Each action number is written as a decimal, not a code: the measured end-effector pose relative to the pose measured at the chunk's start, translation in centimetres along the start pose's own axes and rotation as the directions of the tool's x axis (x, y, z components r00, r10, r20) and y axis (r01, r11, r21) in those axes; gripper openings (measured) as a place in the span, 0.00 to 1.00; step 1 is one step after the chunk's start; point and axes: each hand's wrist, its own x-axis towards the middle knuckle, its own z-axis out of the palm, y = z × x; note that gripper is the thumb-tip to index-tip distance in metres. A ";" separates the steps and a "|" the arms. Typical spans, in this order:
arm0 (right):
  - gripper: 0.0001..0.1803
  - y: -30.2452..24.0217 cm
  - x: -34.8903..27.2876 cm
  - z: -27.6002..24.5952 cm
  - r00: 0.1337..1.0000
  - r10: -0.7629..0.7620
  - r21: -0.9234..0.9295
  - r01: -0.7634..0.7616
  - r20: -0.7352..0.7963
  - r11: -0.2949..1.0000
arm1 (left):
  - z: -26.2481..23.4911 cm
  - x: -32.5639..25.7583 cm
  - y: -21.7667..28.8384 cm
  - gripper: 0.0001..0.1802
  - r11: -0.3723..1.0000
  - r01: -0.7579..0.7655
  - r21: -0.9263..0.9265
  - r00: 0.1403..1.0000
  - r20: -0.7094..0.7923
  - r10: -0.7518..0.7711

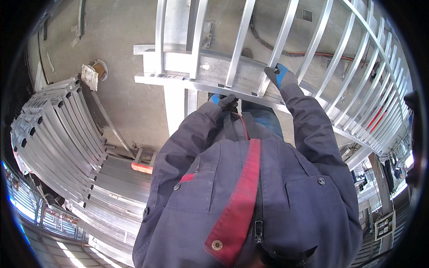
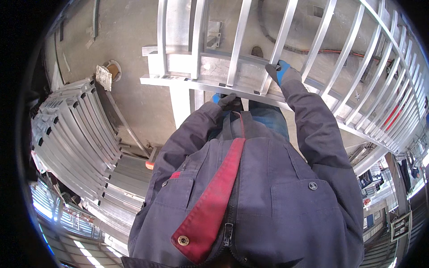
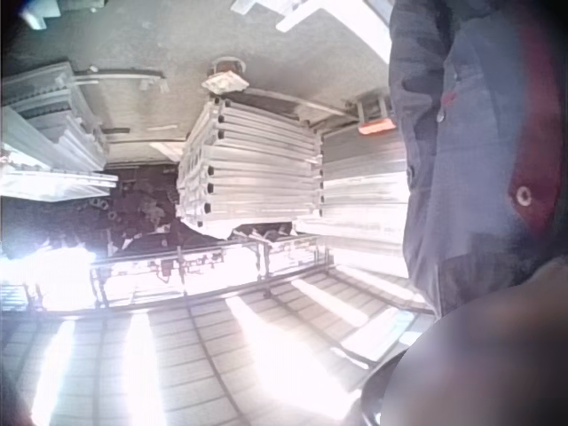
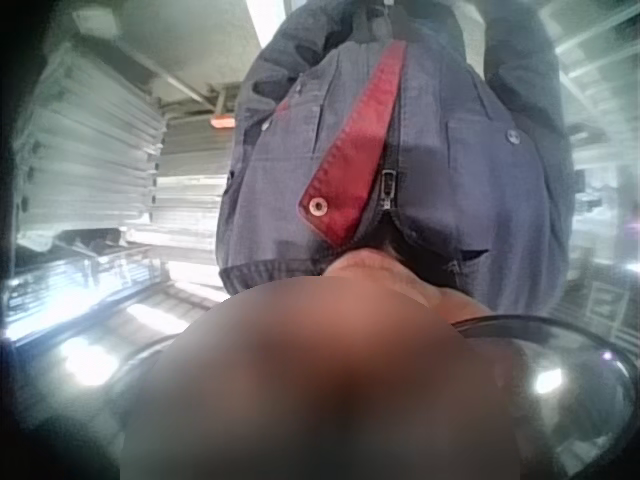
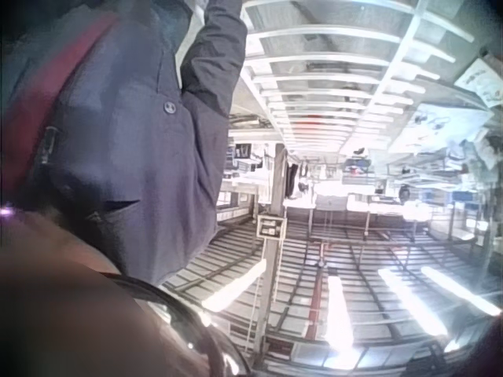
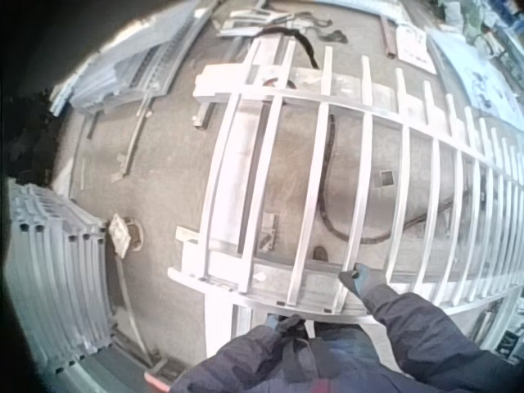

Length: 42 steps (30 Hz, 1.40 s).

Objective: The person repeatedly picks up long metal bars and places them horizontally across a vertical metal frame. They adjust the bars to fit between the frame's uprights, then walk to retrieve more bars and repeat the process.

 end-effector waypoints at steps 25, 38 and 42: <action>0.36 -1.2 1.3 2.5 0.999 -0.019 0.150 0.013 0.042 0.989 | 0.7 -0.8 1.1 0.28 0.985 0.089 0.145 0.990 -0.124 -0.071; 0.37 -1.3 0.9 1.2 0.995 -0.077 0.103 0.070 0.065 0.992 | 0.6 -1.0 1.0 0.27 0.982 0.090 0.164 0.990 -0.120 -0.071; 0.37 -1.8 0.5 0.9 0.996 -0.068 0.120 0.060 0.063 0.991 | 0.2 -0.5 0.6 0.25 0.984 0.097 0.147 0.988 -0.132 -0.077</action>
